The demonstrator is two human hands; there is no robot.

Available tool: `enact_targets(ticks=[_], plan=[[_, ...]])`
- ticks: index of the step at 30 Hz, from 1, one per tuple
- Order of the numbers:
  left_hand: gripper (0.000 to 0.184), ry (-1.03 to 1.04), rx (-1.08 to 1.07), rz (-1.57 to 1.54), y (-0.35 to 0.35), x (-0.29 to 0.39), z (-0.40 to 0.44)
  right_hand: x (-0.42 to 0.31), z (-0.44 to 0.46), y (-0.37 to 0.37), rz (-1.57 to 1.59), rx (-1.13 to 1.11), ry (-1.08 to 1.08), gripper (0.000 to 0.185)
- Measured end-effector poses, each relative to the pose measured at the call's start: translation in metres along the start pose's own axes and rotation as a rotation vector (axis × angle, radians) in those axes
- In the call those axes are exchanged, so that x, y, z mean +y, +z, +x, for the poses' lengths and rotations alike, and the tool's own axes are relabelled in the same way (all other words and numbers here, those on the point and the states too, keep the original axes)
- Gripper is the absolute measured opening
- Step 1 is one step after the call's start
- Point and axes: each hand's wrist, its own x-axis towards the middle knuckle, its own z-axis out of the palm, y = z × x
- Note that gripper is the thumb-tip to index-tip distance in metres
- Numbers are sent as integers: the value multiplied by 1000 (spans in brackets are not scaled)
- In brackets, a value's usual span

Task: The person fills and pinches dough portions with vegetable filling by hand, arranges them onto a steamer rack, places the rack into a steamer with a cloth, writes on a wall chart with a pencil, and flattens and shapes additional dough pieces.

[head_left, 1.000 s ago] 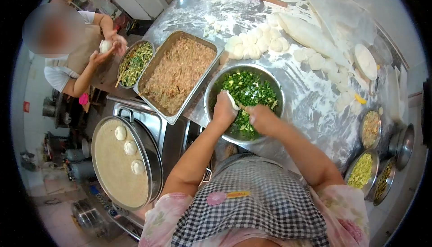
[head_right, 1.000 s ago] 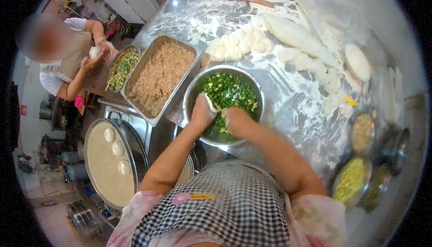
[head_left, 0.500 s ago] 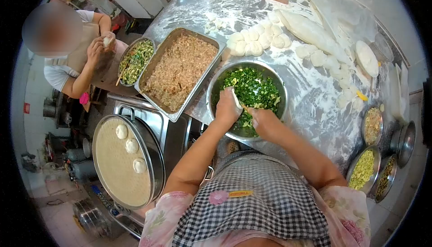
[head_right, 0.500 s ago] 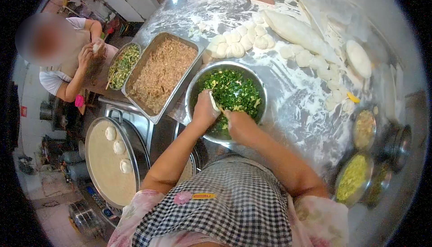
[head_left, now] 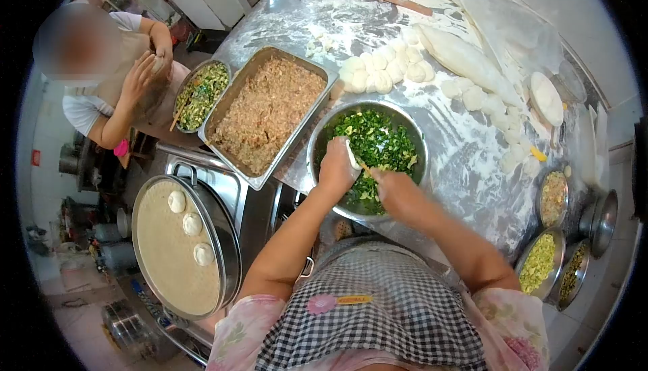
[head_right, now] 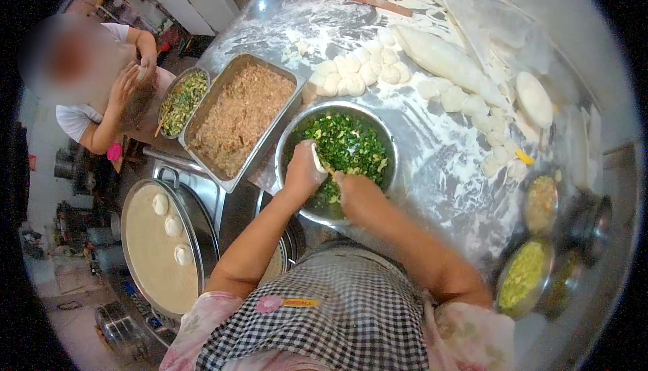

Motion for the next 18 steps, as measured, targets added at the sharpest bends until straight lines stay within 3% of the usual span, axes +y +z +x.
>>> enact_targets(ticks=[4,7,10,11,14,15,18], plan=[[54,-11,-79,20,8,-17,5,10,8,-49,16,-181,122,41],[53,-48,-130,34,8,-20,8,19,17,-39,371,-262,350,39],[59,32,-151,37,5,-20,5,2,10,-12,264,-128,84,30],[57,27,-99,-8,2,-12,3,-9,3,1,140,42,37,31],[53,103,11,-17,-9,3,1,-45,-13,-13,-79,-61,118,32],[49,208,57,-8,-8,-4,1,-45,-13,-15,-114,-53,90,33],[44,209,66,-140,-13,-11,0,-25,-18,-23,-113,-16,-18,35]])
